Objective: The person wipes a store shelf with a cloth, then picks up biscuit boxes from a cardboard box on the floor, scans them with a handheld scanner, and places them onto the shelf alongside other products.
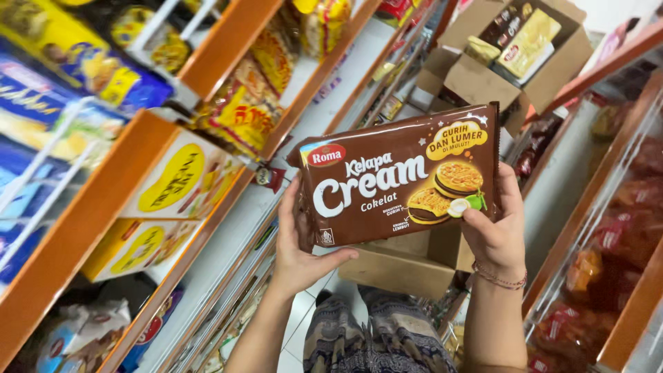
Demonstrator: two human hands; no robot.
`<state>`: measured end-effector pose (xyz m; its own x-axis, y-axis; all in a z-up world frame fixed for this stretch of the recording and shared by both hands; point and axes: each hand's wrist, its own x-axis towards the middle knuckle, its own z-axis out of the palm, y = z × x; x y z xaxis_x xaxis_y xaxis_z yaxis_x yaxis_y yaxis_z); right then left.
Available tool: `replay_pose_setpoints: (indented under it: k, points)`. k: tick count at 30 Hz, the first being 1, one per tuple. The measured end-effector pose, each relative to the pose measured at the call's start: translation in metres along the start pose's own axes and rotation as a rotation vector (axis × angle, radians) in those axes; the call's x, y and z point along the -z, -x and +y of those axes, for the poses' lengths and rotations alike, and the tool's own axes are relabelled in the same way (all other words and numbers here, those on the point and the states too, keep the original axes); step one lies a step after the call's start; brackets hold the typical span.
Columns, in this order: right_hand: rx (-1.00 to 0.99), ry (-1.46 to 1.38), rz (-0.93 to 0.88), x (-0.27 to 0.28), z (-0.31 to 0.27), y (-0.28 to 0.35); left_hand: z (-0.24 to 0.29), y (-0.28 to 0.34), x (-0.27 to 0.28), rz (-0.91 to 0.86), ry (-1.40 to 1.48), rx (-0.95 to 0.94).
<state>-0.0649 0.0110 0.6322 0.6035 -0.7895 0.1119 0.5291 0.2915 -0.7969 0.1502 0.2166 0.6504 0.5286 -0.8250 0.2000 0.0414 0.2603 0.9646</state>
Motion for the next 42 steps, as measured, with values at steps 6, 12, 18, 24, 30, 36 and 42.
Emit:
replay_pose_setpoints:
  k: [6, 12, 18, 24, 30, 36, 42]
  points:
    - [0.029, -0.125, -0.146, -0.071, 0.000, -0.021, 0.042, 0.028, 0.025, 0.245, -0.165, -0.286]
    - [0.206, -0.067, -0.390, -0.159, 0.004, -0.033, 0.103, 0.061, 0.053, 0.431, -0.271, -0.453]
    - [0.270, -0.096, -0.533, -0.248, 0.003, -0.029, 0.170, 0.093, 0.072, 0.608, -0.238, -0.640]
    - [0.365, -0.321, -0.502, -0.328, 0.005, -0.036, 0.235, 0.102, 0.088, 0.671, -0.549, -0.804]
    - [0.540, -0.346, -0.423, -0.382, 0.003, -0.067, 0.291, 0.076, 0.108, 0.768, -0.773, -0.878]
    - [0.656, -0.331, -0.444, -0.426, -0.023, -0.113, 0.334, 0.028, 0.122, 0.729, -0.631, -1.052]
    - [0.783, -0.291, -0.504, -0.463, -0.054, -0.143, 0.367, -0.005, 0.132, 0.749, -0.669, -1.048]
